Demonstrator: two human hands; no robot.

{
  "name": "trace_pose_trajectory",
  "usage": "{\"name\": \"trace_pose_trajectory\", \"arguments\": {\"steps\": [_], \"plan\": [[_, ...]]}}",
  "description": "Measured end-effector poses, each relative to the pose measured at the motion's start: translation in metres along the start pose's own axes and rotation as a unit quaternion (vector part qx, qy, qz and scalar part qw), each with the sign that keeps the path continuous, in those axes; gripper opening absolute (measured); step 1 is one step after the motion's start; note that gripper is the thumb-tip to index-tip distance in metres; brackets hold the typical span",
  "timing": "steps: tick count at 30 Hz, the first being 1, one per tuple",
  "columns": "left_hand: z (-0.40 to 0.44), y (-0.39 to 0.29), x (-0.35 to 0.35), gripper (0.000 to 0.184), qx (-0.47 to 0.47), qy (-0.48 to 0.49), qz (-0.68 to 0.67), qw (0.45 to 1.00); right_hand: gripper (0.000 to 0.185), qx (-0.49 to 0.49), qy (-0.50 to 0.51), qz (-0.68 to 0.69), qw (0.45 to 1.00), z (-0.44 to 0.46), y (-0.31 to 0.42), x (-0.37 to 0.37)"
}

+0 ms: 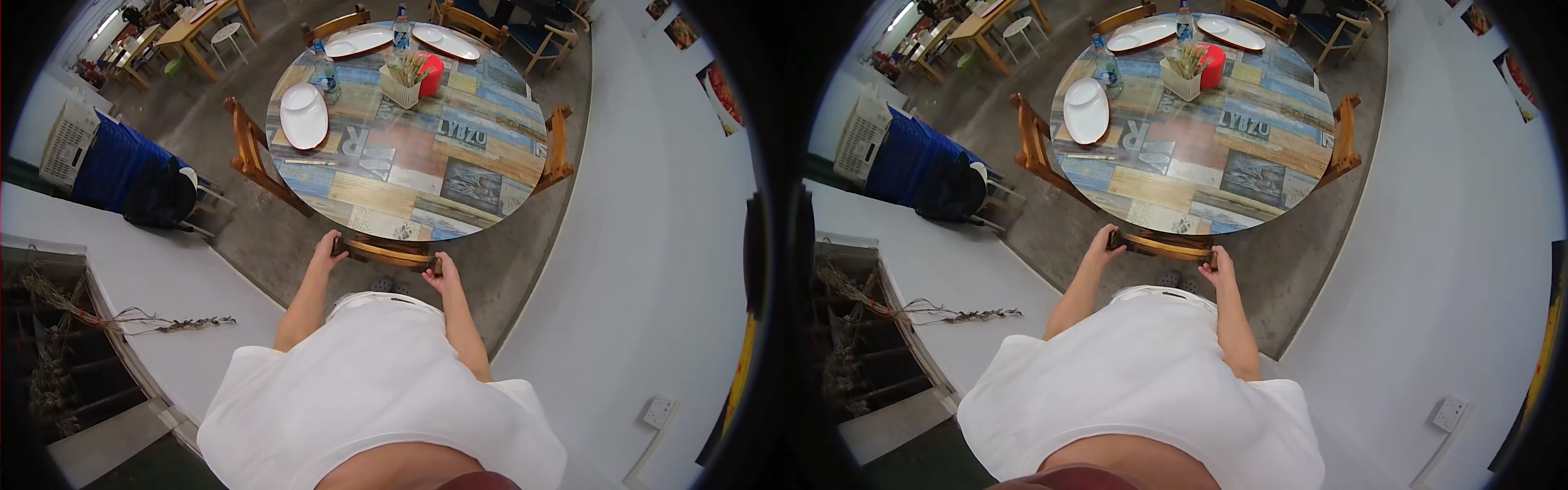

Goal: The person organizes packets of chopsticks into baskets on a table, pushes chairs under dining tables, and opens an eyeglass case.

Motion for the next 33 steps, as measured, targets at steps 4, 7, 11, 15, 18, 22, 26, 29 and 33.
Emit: {"name": "trace_pose_trajectory", "arguments": {"steps": [4,7,11,15,18,22,26,29,33], "plan": [[-0.001,0.026,0.008,0.024,0.007,-0.013,-0.049,0.999,0.037,-0.021,-0.023,0.024,0.999,0.008,0.018,-0.017],[-0.001,0.032,0.006,0.021,-0.002,-0.012,-0.044,0.999,0.043,-0.022,-0.064,-0.023,0.997,-0.016,0.022,-0.019],[0.011,0.017,0.006,0.019,-0.012,0.015,-0.026,0.999,0.055,0.013,-0.092,-0.128,0.987,-0.018,0.028,-0.014],[0.015,-0.002,-0.012,0.024,-0.007,0.003,0.003,1.0,0.042,-0.027,-0.062,-0.122,0.99,0.002,0.007,-0.012],[0.019,-0.006,-0.009,0.027,0.002,0.019,0.007,1.0,0.032,-0.059,-0.084,-0.099,0.99,0.01,0.014,-0.014],[0.02,0.004,-0.01,0.025,-0.013,0.037,-0.013,0.999,0.025,-0.099,-0.114,-0.084,0.985,0.018,0.03,-0.017],[-0.001,0.006,0.003,0.02,-0.012,0.034,-0.027,0.999,0.014,-0.138,-0.14,-0.111,0.974,0.011,0.047,-0.016],[0.004,0.008,-0.006,0.018,-0.028,0.027,-0.022,0.999,0.015,-0.122,-0.124,-0.108,0.979,0.014,0.034,-0.017],[0.001,-0.009,-0.01,0.016,-0.028,0.017,-0.004,0.999,0.021,-0.094,-0.096,-0.074,0.988,0.008,0.023,0.003]]}}
Point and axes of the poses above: each hand's wrist, its own z-axis towards the middle knuckle, its own x-axis out of the palm, y = z × x, the point moved 9 cm from there along z, towards the middle knuckle, and after that the axes turned 15 degrees about y, right-handed, at the moved point
